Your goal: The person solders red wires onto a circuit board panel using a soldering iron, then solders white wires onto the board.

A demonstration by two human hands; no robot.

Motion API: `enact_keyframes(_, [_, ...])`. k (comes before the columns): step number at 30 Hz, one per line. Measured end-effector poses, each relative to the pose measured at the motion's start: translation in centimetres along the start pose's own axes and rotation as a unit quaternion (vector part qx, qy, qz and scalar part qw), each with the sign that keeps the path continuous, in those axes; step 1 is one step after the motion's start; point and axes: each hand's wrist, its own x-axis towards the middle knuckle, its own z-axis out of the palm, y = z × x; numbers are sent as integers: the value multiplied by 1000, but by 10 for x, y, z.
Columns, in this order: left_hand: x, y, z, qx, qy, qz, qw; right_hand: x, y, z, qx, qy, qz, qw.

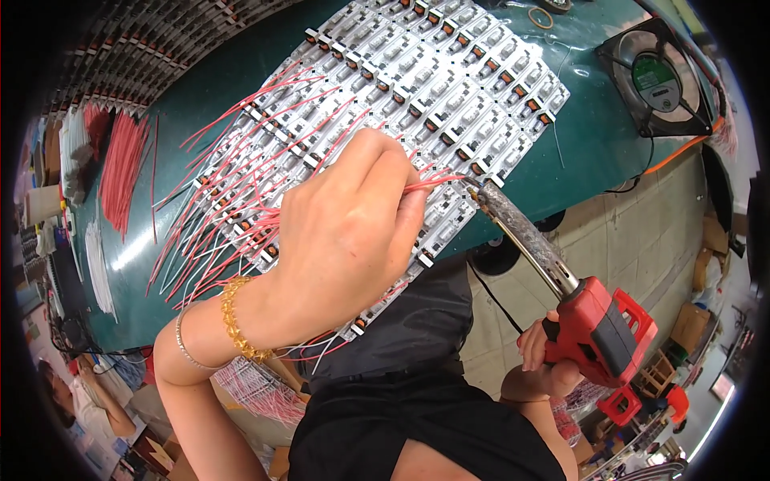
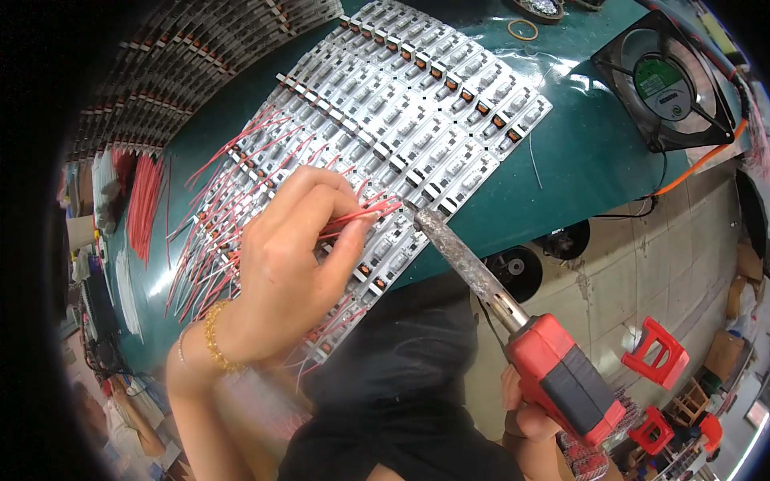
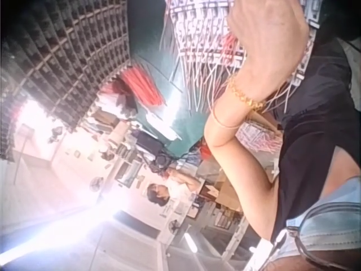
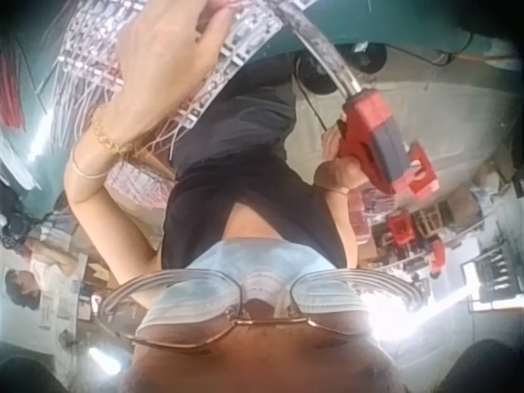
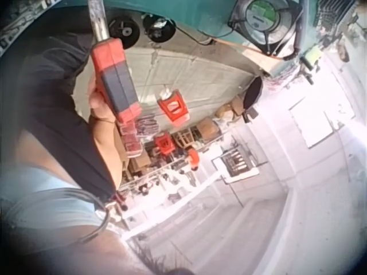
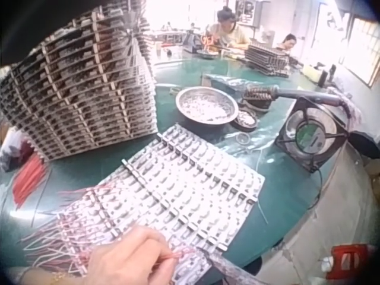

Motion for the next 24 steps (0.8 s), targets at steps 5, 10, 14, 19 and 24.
enact_keyframes(5, [6,-5,-13,-6,25,29,999,3,0,6,18,39,8,999])
enact_keyframes(10, [5,15,-26,-94,1,-87,992,-7,3,4,80,101,-7,992])
enact_keyframes(14, [7,14,-12,-71,-62,-71,993,-8,2,1,17,75,-13,997])
enact_keyframes(19, [4,13,-4,-23,-67,-59,996,-11,4,-4,21,43,16,999])
enact_keyframes(24, [6,13,-4,-27,-72,-46,996,-12,6,-5,60,69,25,995])
